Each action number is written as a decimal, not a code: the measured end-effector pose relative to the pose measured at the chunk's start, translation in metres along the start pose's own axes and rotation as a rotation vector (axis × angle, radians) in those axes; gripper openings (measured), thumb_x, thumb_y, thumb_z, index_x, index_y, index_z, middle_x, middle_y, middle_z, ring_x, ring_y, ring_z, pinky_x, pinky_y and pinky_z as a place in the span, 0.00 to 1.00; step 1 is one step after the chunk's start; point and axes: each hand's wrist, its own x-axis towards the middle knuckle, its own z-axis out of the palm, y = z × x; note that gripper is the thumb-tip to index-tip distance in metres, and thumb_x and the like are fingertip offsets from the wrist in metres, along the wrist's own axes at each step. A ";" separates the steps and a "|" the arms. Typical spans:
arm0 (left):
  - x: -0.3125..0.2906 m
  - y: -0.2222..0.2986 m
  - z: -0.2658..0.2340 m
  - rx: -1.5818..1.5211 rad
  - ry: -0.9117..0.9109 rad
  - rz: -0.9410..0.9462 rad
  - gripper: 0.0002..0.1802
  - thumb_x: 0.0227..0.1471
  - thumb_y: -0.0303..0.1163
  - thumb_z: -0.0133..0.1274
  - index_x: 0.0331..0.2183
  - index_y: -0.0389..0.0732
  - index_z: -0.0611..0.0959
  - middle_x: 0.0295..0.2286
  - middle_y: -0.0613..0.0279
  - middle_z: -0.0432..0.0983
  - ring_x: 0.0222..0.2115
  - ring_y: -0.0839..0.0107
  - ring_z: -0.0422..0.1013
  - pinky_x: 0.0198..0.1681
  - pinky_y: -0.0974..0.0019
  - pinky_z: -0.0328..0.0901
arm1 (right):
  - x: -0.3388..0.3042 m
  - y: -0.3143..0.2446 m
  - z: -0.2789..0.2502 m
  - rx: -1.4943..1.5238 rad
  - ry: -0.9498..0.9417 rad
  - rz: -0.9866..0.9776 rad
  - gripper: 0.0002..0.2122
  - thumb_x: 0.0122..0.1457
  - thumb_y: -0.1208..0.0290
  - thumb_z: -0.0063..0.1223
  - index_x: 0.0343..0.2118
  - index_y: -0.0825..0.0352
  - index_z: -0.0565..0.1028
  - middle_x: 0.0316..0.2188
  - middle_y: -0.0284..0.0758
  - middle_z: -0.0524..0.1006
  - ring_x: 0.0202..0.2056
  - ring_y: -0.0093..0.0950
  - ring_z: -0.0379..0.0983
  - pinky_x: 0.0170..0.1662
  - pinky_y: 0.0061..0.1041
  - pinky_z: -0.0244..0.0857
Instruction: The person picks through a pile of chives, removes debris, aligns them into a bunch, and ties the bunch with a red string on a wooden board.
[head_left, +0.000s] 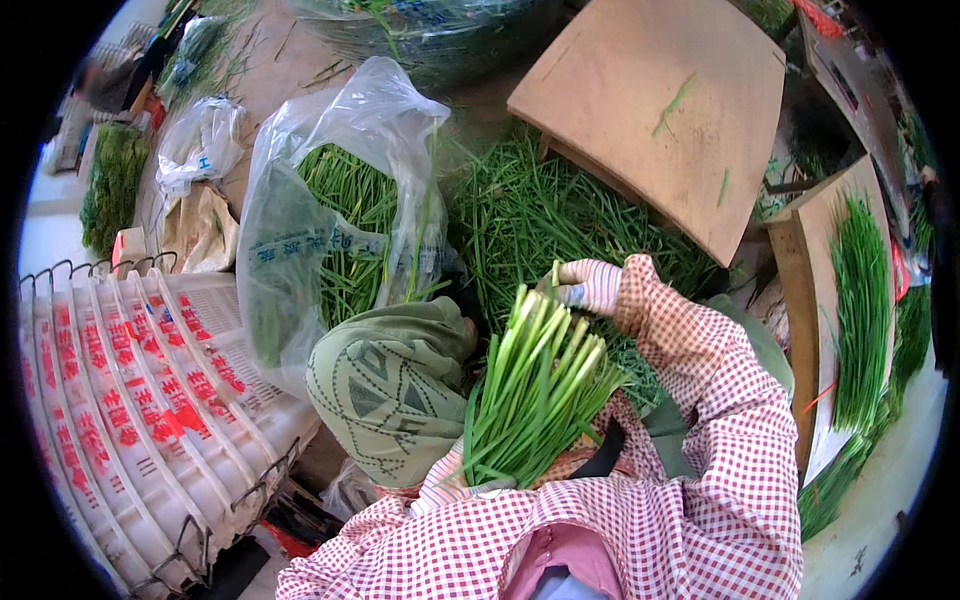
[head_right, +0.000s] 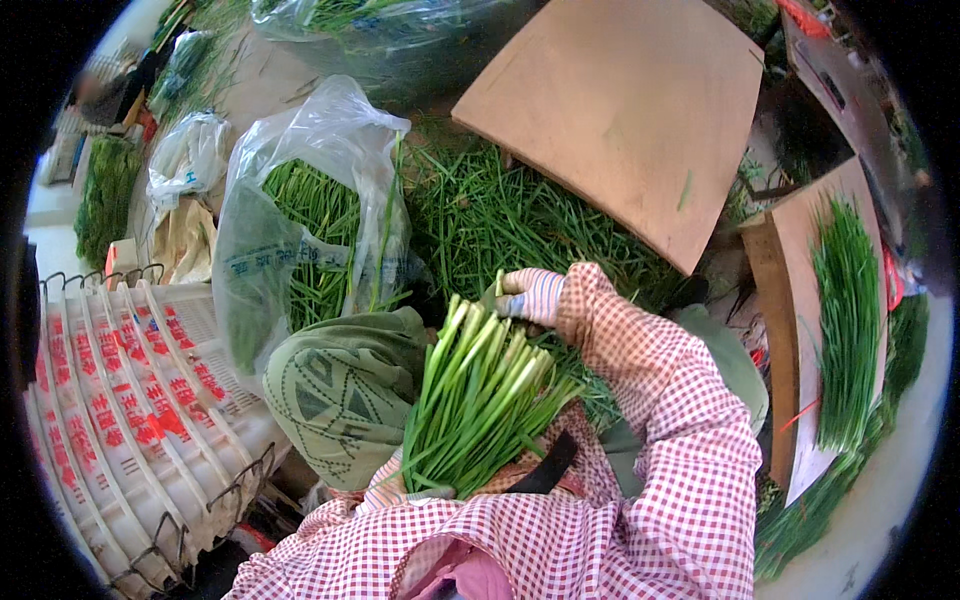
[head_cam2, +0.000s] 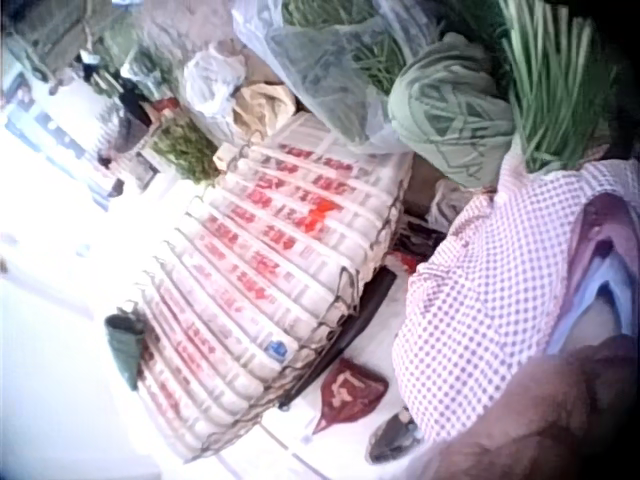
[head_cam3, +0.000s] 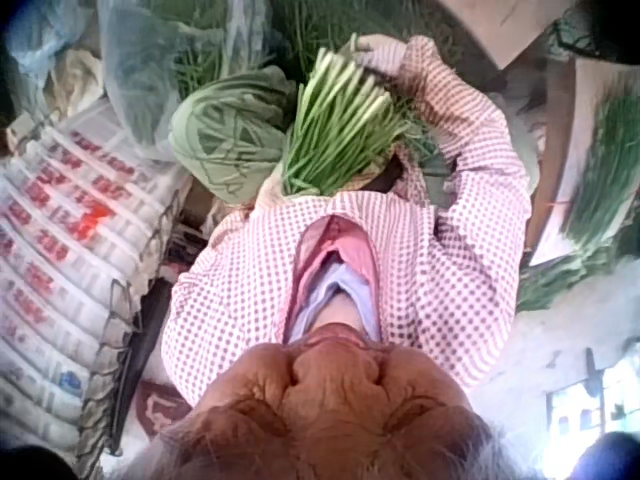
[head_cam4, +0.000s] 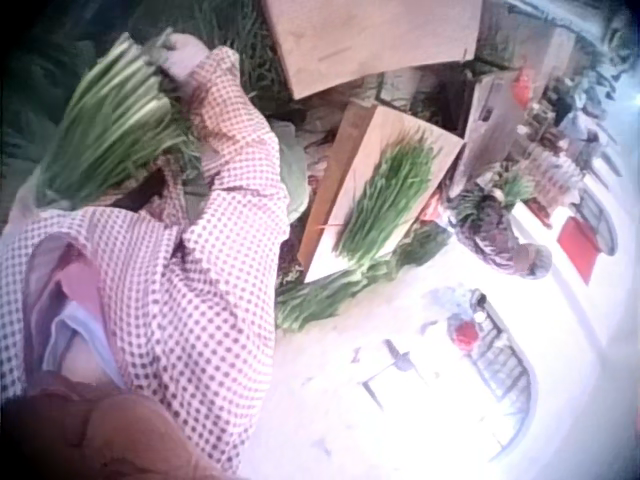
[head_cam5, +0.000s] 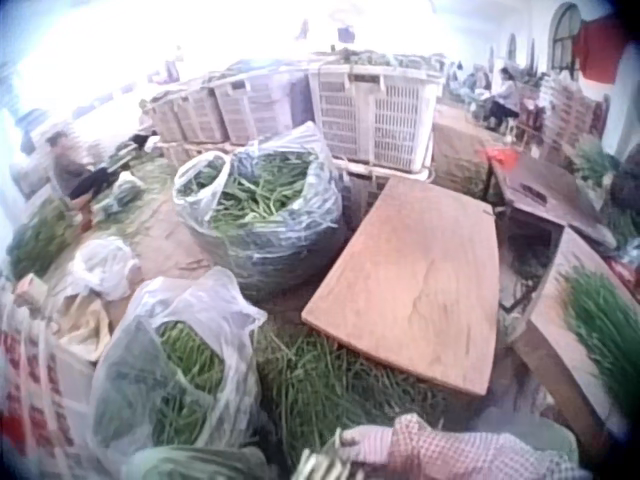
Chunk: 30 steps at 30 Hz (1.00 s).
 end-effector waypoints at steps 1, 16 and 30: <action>0.000 0.002 -0.001 0.018 0.003 -0.001 0.24 0.47 0.31 0.60 0.48 0.37 0.75 0.44 0.56 0.74 0.44 0.63 0.70 0.39 0.60 0.68 | -0.012 -0.009 -0.003 0.070 -0.039 0.066 0.20 0.56 0.56 0.57 0.44 0.66 0.74 0.28 0.29 0.76 0.24 0.19 0.70 0.29 0.22 0.67; -0.009 -0.003 0.005 0.128 0.140 0.071 0.33 0.43 0.26 0.64 0.52 0.36 0.71 0.46 0.56 0.73 0.47 0.66 0.69 0.51 0.61 0.65 | 0.011 0.110 -0.100 -0.815 0.767 0.333 0.23 0.54 0.56 0.53 0.51 0.62 0.70 0.49 0.48 0.71 0.50 0.41 0.69 0.55 0.34 0.62; -0.013 0.003 0.003 0.161 -0.050 0.095 0.41 0.42 0.21 0.63 0.57 0.38 0.63 0.50 0.58 0.69 0.51 0.69 0.64 0.55 0.63 0.61 | -0.037 -0.046 0.009 -0.258 0.174 -0.254 0.14 0.52 0.64 0.59 0.39 0.65 0.78 0.36 0.35 0.80 0.38 0.27 0.75 0.45 0.27 0.67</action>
